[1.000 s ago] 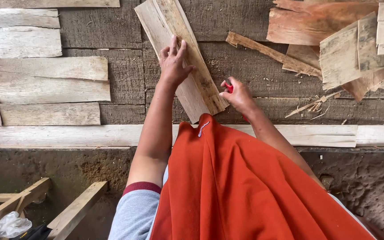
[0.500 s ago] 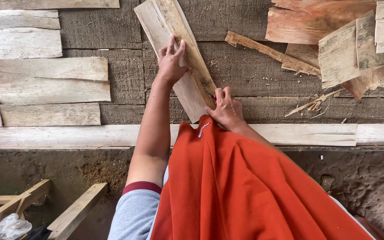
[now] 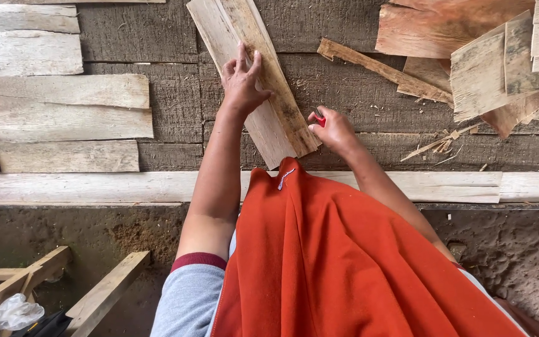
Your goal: The person uses a red utility knife to cut and trim wooden planks on a wooden workbench. They repeatedly position the planks, score the wood, and remove thin strips, then place the trimmed pieces into a pile.
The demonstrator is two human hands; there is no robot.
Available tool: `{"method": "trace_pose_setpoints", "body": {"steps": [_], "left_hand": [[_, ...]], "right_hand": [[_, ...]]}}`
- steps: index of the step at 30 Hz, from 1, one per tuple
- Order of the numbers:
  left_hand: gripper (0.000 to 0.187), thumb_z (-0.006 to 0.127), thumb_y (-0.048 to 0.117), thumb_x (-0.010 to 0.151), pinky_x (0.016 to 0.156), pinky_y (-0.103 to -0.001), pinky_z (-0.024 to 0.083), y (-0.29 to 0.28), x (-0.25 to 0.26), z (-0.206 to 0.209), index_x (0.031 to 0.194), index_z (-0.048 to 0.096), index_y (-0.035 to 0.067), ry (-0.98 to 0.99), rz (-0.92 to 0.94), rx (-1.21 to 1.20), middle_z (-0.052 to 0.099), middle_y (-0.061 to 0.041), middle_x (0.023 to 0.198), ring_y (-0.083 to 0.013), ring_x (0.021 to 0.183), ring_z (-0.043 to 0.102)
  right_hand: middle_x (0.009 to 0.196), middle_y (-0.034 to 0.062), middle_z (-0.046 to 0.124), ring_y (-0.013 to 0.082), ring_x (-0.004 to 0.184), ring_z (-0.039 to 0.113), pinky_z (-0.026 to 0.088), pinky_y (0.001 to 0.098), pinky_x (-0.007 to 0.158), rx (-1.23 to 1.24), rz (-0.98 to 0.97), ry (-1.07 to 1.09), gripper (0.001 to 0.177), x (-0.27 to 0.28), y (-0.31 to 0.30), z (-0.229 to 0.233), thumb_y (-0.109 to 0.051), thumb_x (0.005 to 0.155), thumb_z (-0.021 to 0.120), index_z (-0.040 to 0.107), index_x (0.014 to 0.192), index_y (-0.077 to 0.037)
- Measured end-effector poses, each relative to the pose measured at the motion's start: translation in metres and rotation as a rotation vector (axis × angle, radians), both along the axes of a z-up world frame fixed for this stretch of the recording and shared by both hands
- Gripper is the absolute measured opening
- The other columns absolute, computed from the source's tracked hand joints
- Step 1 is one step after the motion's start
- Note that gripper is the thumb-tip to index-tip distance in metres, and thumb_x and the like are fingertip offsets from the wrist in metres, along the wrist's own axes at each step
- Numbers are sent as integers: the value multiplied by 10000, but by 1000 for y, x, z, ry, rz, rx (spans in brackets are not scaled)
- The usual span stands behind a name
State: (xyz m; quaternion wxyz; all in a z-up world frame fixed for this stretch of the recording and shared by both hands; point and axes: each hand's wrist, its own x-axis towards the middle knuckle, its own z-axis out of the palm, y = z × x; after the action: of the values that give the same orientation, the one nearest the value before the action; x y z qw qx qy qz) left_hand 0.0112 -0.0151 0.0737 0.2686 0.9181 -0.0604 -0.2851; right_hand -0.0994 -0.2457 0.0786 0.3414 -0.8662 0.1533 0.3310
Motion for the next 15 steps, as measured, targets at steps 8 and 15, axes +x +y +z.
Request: {"method": "trace_pose_setpoints", "body": {"steps": [8,15], "left_hand": [[1041,845,369,875,1260,-506,109,0,0,-4,1661,177,231,-3,-4,1,-147,-19,1690,-356,1481,54],[1070,868,372,857,1250,-510,167,-1,1,-4,1659,176,217,-12,-4,20,-124,-11,1695,-353,1482,74]], "right_hand": [[963,-17,686,125,769,615,497,294,646,36,99,-29,245,15,3,-11,-214,870,832,613,979,-194],[985,-17,675,160,825,612,459,363,669,-19,148,-76,264,16,3,-26,-255,851,842,595,925,-199]]}}
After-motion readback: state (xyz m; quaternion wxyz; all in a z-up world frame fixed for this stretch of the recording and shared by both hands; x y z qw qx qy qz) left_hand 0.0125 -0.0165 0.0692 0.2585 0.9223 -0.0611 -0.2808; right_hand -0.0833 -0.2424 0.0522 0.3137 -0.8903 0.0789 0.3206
